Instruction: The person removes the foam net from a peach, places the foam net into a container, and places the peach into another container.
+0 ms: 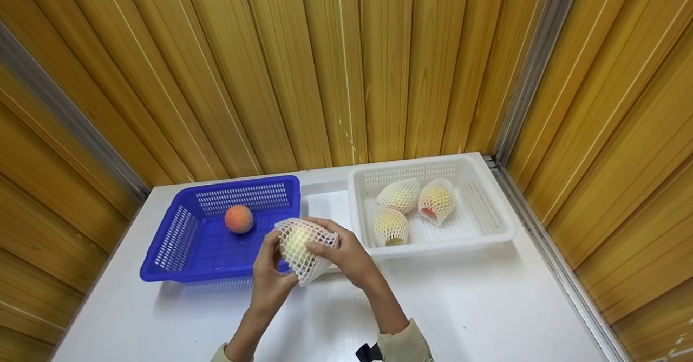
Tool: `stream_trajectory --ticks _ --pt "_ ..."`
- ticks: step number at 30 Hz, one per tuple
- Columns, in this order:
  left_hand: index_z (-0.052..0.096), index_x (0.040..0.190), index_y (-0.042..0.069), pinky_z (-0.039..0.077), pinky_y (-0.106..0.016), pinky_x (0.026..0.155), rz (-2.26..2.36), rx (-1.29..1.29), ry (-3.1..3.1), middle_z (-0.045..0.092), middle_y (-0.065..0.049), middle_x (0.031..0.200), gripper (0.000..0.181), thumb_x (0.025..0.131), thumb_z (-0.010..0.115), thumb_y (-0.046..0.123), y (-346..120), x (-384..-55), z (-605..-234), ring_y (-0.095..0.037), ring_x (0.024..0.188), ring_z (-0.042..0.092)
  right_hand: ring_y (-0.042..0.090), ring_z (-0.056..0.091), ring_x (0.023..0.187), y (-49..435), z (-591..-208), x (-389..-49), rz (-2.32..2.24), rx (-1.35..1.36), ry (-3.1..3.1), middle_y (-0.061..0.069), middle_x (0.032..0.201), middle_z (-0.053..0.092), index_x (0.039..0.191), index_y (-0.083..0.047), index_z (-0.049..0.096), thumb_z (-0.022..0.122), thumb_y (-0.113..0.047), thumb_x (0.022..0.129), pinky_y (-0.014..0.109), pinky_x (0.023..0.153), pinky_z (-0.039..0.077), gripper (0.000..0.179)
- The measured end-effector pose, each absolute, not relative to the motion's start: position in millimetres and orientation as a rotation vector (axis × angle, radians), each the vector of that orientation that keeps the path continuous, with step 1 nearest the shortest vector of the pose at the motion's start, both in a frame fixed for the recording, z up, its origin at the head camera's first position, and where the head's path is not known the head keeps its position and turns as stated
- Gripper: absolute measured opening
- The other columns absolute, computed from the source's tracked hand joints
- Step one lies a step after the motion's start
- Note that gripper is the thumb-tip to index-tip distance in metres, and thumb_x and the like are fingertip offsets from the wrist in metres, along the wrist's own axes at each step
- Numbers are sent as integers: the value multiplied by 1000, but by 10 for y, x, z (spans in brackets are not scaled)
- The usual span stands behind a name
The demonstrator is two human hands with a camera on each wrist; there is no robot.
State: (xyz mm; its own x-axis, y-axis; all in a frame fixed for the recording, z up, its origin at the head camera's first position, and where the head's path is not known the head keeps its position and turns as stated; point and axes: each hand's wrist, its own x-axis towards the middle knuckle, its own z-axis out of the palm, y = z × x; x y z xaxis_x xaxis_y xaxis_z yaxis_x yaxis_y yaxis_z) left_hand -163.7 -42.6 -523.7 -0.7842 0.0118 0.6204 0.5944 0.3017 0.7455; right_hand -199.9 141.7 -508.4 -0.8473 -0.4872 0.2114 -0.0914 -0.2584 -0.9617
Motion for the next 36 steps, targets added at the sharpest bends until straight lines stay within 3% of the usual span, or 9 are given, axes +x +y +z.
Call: stream_trajectory --ticks 3,7,12,17,26,32,36 --pt "51 138 9 50 -37 107 -1509 -531 -2080 52 -10 143 89 60 80 -22 -429 -1632 -5236 -27 132 51 27 69 100 1461 -5079 -1997 -2178 -696 1756 23 132 60 151 -2 45 60 -8 100 35 82 62 53" --pt "51 137 6 47 -35 111 -1493 -517 -2108 52 -12 142 85 61 83 -17 -433 -1617 -5240 -29 133 51 25 70 98 1487 -5077 -1997 -2167 -702 1773 21 132 62 149 -1 46 61 -7 99 35 82 62 53" --pt "52 136 10 47 -36 111 -1540 -531 -2079 52 -8 142 82 65 90 -7 -435 -1610 -5250 -26 134 51 26 68 103 1503 -5108 -1991 -2172 -743 1743 21 137 59 150 2 44 59 -4 99 36 87 61 53" --pt "52 134 3 48 -41 109 -1632 -514 -2059 51 -14 141 81 64 87 -16 -414 -1596 -5237 -29 132 51 27 66 111 1503 -5142 -1975 -2176 -759 1732 21 141 56 150 2 43 59 -4 99 37 93 59 54" --pt "53 134 7 52 -37 105 -1626 -560 -2061 51 -13 142 78 67 89 -9 -488 -1621 -5286 -30 131 53 23 64 101 1428 -5101 -1948 -2133 -671 1922 19 129 60 145 1 49 69 -5 90 31 83 60 59" --pt "57 131 8 55 -39 101 -1566 -565 -2078 54 -14 140 75 66 90 -6 -527 -1637 -5311 -32 130 54 20 61 94 1384 -5112 -1932 -2097 -624 2031 19 127 62 143 1 52 65 1 79 27 77 58 65" --pt "59 129 8 52 -38 103 -1585 -588 -2078 54 -15 140 73 66 92 -5 -548 -1643 -5318 -33 132 53 20 61 91 1398 -5108 -1931 -2095 -633 2041 21 123 63 142 4 52 63 5 79 26 74 58 64"
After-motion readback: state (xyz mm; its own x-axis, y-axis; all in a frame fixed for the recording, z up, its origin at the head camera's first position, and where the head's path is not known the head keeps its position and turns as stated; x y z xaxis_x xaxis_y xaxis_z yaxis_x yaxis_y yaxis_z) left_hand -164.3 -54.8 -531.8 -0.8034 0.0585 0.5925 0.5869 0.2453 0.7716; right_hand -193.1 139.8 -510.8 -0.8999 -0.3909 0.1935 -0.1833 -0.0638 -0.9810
